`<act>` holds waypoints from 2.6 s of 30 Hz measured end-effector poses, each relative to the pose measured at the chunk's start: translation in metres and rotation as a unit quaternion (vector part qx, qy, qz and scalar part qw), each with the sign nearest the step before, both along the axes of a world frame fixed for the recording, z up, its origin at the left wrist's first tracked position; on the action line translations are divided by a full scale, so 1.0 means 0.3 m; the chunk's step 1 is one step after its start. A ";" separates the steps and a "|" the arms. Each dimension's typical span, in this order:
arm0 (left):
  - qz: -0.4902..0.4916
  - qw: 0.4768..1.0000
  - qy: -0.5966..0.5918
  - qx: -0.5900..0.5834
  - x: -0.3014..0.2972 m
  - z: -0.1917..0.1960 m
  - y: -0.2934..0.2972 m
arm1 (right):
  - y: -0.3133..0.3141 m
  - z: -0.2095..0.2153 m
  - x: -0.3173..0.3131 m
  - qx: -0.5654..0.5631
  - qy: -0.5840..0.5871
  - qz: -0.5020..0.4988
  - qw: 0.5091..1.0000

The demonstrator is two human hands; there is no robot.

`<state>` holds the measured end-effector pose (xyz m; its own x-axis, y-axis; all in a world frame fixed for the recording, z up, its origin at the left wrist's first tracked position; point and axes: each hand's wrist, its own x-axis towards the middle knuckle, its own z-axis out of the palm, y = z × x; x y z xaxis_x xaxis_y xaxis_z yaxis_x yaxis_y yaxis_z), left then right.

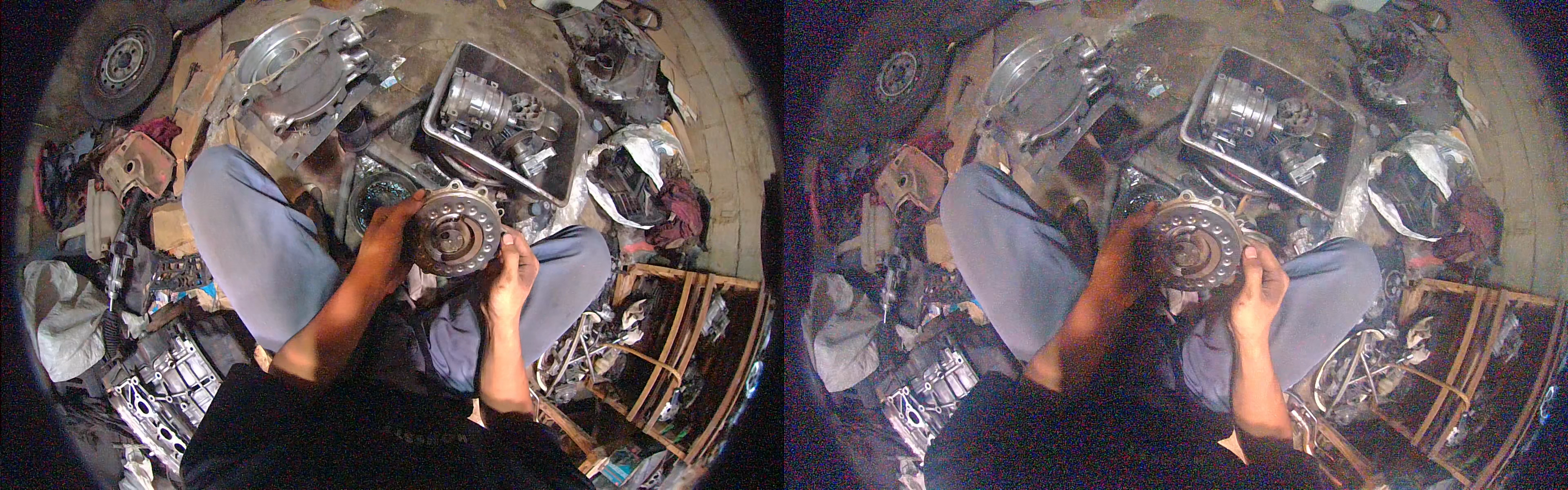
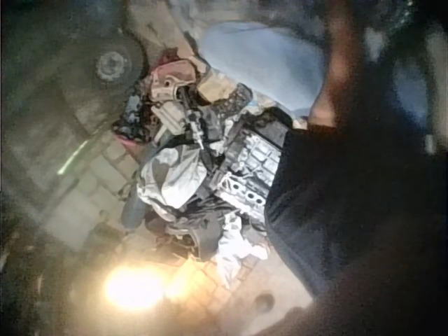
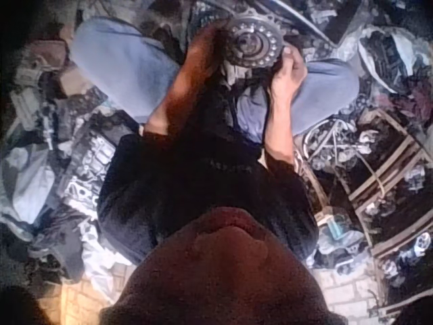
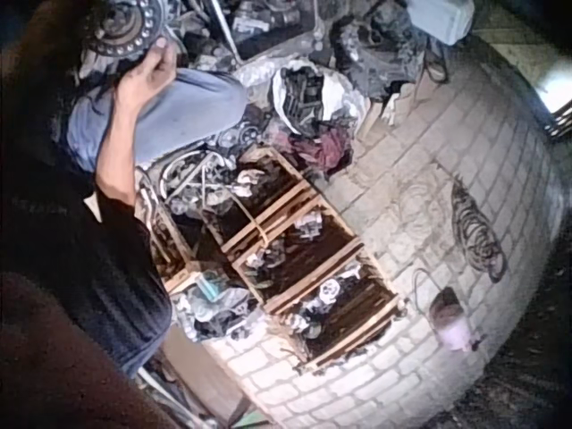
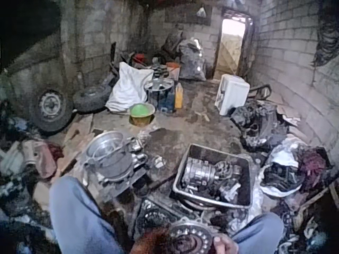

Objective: The person sits on the floor and assembles mechanical components, likely from a transmission or differential. They wipe a circular metal part with a cloth, then fit it into a larger housing. They continue to fit and inspect various gears and casings, manipulating them by hand to check alignment and fit.

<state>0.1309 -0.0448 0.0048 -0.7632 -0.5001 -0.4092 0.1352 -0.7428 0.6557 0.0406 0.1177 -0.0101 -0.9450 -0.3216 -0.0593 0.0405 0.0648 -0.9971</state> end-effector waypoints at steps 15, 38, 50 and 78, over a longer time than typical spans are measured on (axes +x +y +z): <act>-0.051 0.977 -0.052 0.202 -0.011 -0.079 -0.053 | -0.010 0.038 0.022 0.026 -0.008 0.039 0.999; -0.042 0.984 -0.009 0.170 -0.020 -0.020 -0.048 | 0.001 0.106 0.004 0.001 -0.055 0.102 0.993; -0.053 0.984 -0.004 0.170 -0.020 -0.009 -0.039 | 0.003 0.106 0.003 0.021 -0.047 0.106 0.993; -0.065 0.979 0.034 0.191 -0.015 -0.032 -0.031 | 0.008 0.102 -0.004 0.027 -0.035 0.091 0.995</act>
